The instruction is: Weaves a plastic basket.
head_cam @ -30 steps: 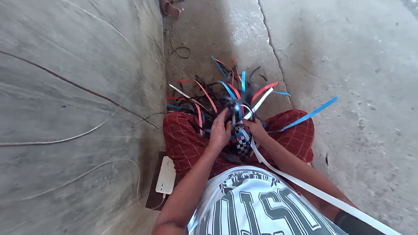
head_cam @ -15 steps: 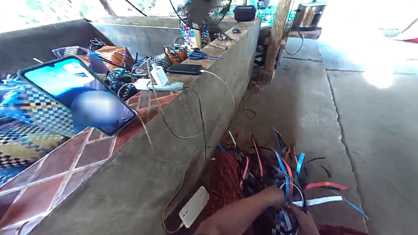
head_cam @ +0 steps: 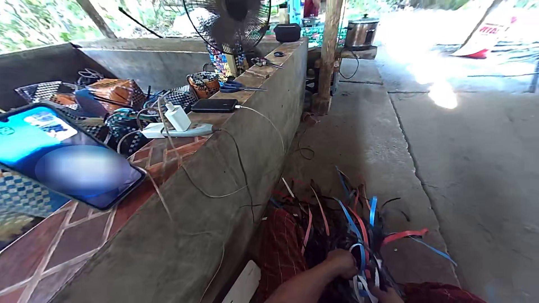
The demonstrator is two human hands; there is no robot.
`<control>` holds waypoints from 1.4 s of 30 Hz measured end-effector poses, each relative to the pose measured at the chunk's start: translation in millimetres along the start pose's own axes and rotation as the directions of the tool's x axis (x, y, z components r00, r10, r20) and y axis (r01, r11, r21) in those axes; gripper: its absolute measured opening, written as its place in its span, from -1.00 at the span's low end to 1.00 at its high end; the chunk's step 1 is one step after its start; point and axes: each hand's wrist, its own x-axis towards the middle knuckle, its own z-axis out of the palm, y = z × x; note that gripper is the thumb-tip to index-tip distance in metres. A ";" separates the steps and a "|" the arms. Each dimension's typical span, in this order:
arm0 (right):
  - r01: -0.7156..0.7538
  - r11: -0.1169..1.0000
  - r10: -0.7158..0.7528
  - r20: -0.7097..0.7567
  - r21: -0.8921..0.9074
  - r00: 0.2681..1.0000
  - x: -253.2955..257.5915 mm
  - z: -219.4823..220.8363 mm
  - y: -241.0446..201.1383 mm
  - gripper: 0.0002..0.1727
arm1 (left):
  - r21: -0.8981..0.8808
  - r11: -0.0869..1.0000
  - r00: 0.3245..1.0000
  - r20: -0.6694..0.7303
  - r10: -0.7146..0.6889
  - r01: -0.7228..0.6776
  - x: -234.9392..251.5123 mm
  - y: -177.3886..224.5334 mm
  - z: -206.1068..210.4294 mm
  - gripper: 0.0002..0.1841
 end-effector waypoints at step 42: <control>0.252 0.634 -0.151 0.203 -0.731 0.967 56.0 -14.5 -16.3 -0.37 | -0.047 0.999 0.963 -0.270 -0.007 -0.007 13.6 8.8 19.9 -0.54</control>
